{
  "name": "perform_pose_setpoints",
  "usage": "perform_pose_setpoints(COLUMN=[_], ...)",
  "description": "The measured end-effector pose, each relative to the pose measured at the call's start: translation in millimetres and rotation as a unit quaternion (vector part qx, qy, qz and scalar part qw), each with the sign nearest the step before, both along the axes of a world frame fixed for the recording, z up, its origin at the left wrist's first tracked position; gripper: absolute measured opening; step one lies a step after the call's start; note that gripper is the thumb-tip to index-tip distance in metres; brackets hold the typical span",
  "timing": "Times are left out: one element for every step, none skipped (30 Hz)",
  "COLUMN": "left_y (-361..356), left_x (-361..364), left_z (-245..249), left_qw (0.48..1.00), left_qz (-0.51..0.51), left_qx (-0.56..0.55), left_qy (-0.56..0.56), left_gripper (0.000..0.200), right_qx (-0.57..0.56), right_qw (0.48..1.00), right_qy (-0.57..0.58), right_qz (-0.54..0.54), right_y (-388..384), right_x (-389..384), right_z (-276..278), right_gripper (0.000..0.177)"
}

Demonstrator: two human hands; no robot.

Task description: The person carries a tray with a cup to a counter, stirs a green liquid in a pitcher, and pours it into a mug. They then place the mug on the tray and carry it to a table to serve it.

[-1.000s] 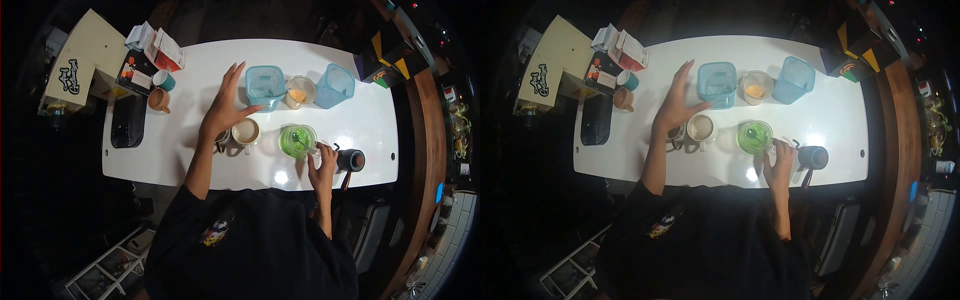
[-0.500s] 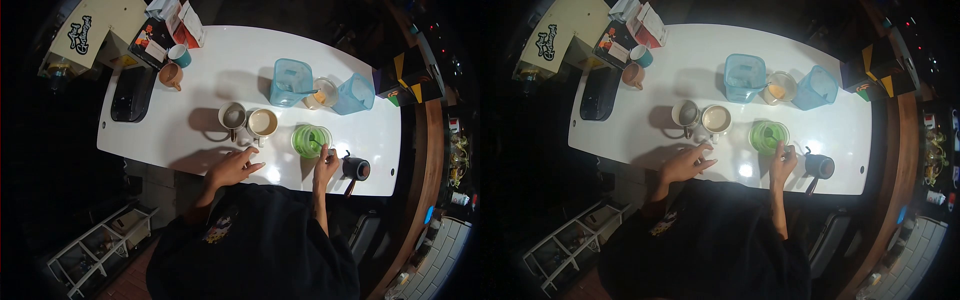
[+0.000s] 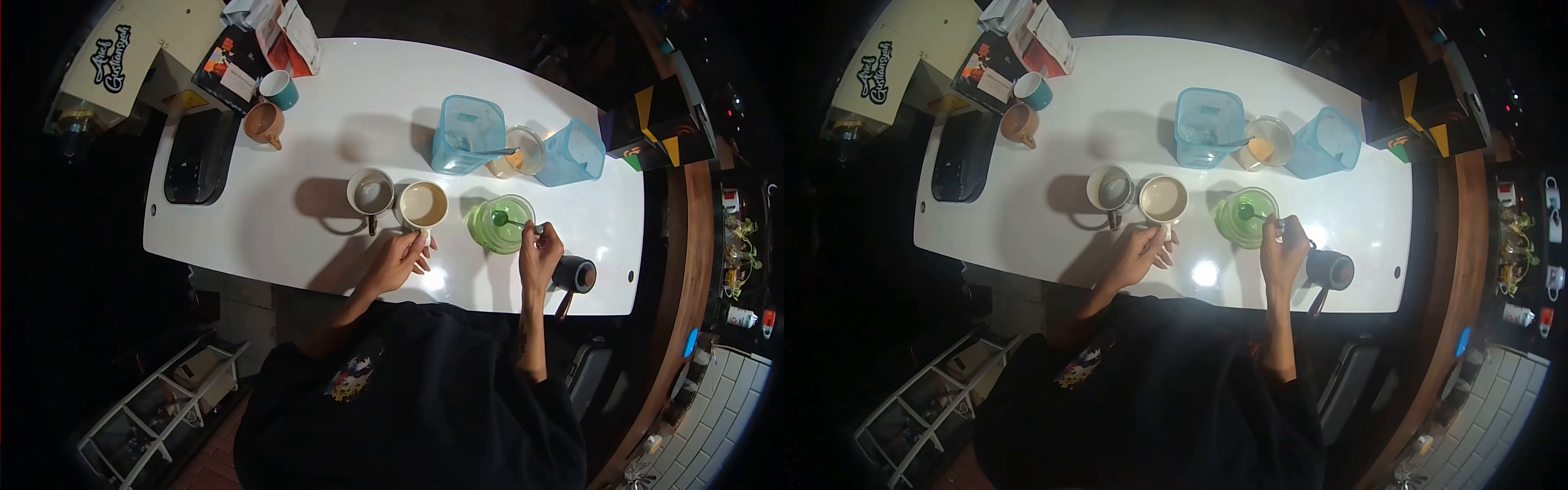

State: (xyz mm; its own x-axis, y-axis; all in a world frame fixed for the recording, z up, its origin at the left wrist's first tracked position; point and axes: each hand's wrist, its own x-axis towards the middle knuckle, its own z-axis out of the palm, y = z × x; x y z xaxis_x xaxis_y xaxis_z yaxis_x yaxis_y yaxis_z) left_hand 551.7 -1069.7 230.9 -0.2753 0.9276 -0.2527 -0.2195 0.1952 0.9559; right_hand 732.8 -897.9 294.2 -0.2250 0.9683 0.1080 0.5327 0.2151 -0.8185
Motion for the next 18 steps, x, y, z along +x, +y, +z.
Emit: perform_pose_setpoints(left_y=[0.4, 1.0, 1.2, 1.3, 1.2, 1.0, 1.3, 2.1, 3.0, 3.6, 4.8, 6.4, 7.7, 8.8, 9.7, 10.1, 10.5, 10.9], left_x=[-0.6, -2.7, -3.8, -3.0, -1.8, -0.7, 0.8, 3.0, 4.5, 4.7, 3.9, 3.2, 3.6, 4.7, 5.2, 5.0, 4.2, 3.5], left_z=[-0.1, 0.3, 0.1, -1.6, -4.0, -5.5, -6.1, -6.3, -4.1, -1.2, 2.8, 5.8, 3.7, -0.2, -2.4, -4.0, -5.0, -5.8], left_qw=[1.000, 1.000, 0.999, 0.999, 0.998, 0.997, 0.997, 0.996, 0.995, 0.995, 0.993, 0.990, 0.990, 0.991, 0.993, 0.993, 0.992, 0.992], left_qz=[-0.003, -0.019, -0.034, -0.035, -0.036, -0.037, -0.038, -0.039, -0.041, -0.043, -0.056, -0.069, -0.071, -0.064, -0.057, -0.058, -0.057, -0.056], left_qx=[-0.001, 0.005, 0.012, 0.011, 0.007, 0.004, 0.002, 0.000, -0.001, -0.001, -0.005, -0.009, -0.009, -0.001, 0.007, 0.006, 0.006, 0.005], left_qy=[-0.002, 0.019, 0.040, 0.038, 0.052, 0.066, 0.064, 0.078, 0.092, 0.090, 0.105, 0.120, 0.119, 0.114, 0.108, 0.107, 0.109, 0.112], left_gripper=[0.036, 0.039, 0.042, 0.042, 0.042, 0.042, 0.042, 0.041, 0.041, 0.041, 0.040, 0.040, 0.040, 0.040, 0.040, 0.040, 0.039, 0.039], right_qx=[0.025, 0.050, 0.054, 0.053, 0.060, 0.067, 0.057, 0.055, 0.065, 0.074, 0.074, 0.075, 0.076, 0.076, 0.086, 0.096, 0.095, 0.102], right_qw=[0.999, 0.997, 0.996, 0.996, 0.994, 0.992, 0.992, 0.992, 0.989, 0.986, 0.987, 0.983, 0.980, 0.980, 0.975, 0.970, 0.970, 0.965], right_qy=[-0.025, -0.049, -0.058, -0.060, -0.058, -0.056, -0.058, -0.059, -0.074, -0.088, -0.089, -0.109, -0.129, -0.130, -0.145, -0.160, -0.161, -0.178], right_qz=[0.019, 0.039, 0.047, 0.047, 0.070, 0.094, 0.097, 0.096, 0.107, 0.117, 0.116, 0.125, 0.134, 0.133, 0.145, 0.158, 0.157, 0.160], right_y=[-0.8, -0.9, 0.0, 1.0, 1.7, 2.2, 2.6, 2.3, 1.7, 1.7, 2.7, 4.1, 4.7, 4.3, 3.7, 2.7, 1.7, 1.0], right_x=[-3.5, -6.2, -7.4, -8.4, -9.4, -10.5, -11.9, -13.2, -14.3, -14.5, -14.0, -13.0, -12.3, -12.2, -12.8, -13.4, -14.4, -15.7], right_z=[10.6, 20.0, 26.5, 32.4, 37.8, 42.4, 45.5, 49.0, 52.9, 55.6, 56.9, 57.8, 59.1, 61.8, 65.8, 69.5, 72.6, 75.7], right_gripper=[0.029, 0.029, 0.028, 0.028, 0.028, 0.027, 0.027, 0.027, 0.026, 0.025, 0.025, 0.025, 0.024, 0.024, 0.023, 0.022, 0.022, 0.022])
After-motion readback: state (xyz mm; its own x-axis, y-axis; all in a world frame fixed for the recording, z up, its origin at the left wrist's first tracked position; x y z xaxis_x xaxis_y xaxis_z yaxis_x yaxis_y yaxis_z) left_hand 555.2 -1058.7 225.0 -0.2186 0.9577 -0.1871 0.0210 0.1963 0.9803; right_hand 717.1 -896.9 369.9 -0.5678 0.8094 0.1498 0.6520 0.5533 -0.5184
